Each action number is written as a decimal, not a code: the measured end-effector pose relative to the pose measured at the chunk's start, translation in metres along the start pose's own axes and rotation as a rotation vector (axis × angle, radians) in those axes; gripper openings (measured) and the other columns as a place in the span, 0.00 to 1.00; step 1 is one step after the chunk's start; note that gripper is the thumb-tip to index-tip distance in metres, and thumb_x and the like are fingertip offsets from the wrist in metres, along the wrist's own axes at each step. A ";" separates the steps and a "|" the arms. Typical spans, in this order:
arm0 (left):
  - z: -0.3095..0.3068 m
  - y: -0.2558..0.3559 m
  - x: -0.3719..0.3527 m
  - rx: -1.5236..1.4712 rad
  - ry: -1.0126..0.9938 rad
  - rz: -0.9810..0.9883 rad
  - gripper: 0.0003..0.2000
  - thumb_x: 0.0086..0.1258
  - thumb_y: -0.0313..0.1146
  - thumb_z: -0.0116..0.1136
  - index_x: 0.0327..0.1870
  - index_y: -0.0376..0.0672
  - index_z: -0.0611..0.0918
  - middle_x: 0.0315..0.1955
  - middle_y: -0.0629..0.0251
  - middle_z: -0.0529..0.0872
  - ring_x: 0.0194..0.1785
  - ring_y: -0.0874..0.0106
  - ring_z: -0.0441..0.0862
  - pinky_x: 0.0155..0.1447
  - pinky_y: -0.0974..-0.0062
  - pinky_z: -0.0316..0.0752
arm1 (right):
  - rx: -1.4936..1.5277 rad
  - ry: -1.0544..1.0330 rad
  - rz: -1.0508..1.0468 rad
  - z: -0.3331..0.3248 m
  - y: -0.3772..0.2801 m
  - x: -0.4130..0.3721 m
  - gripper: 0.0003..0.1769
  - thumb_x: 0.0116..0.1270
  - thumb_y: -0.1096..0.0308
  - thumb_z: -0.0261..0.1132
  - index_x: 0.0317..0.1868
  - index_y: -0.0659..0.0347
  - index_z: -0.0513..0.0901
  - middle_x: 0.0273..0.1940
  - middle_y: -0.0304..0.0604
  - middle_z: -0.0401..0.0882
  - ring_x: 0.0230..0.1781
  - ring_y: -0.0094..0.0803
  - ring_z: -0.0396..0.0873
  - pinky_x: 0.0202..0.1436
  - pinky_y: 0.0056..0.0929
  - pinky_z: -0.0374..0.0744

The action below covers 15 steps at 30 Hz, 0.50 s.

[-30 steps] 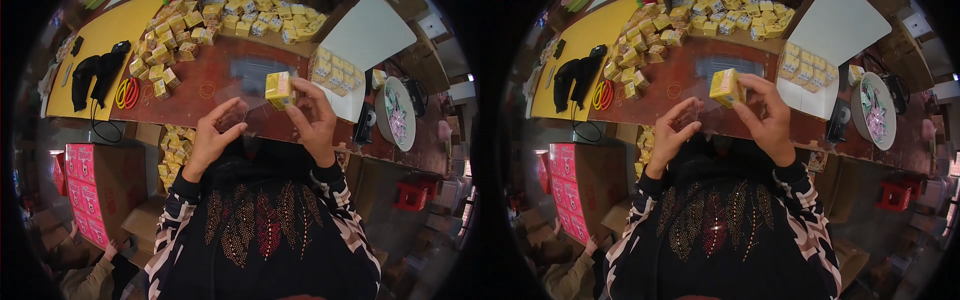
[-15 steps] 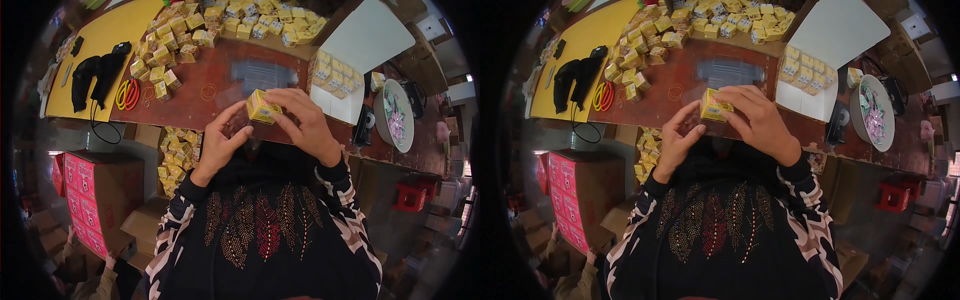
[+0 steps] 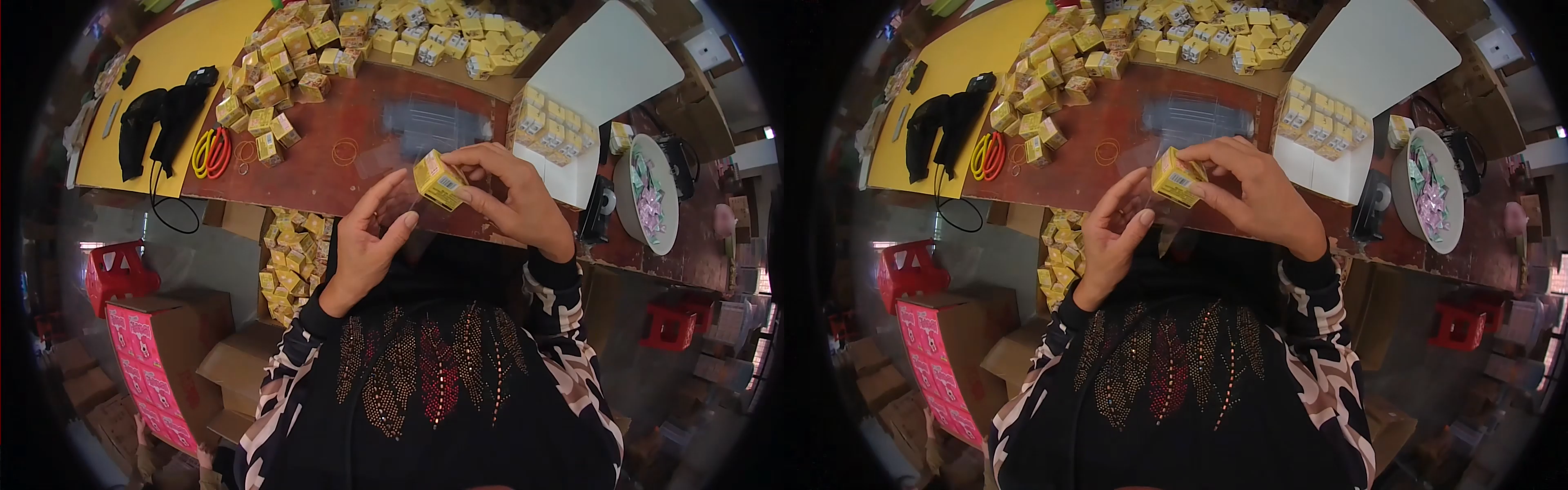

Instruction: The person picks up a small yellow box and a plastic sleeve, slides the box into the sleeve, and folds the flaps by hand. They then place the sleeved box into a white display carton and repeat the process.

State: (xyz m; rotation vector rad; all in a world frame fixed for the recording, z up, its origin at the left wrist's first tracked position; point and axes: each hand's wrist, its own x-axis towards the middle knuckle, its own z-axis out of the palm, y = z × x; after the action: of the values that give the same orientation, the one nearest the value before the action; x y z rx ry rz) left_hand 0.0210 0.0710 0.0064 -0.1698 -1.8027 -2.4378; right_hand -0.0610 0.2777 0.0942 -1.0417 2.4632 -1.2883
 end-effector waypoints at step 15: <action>0.000 -0.002 0.006 -0.056 -0.071 -0.038 0.27 0.78 0.25 0.54 0.76 0.39 0.64 0.59 0.62 0.76 0.61 0.74 0.77 0.62 0.80 0.72 | 0.057 0.037 -0.055 0.025 0.028 0.001 0.22 0.66 0.72 0.68 0.62 0.60 0.82 0.59 0.44 0.77 0.53 0.38 0.79 0.58 0.33 0.76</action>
State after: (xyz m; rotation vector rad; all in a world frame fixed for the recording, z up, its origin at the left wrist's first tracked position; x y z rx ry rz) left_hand 0.0147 0.0715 0.0051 -0.2311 -1.7822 -2.5410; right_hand -0.0652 0.2717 0.0574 -1.0877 2.4254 -1.3981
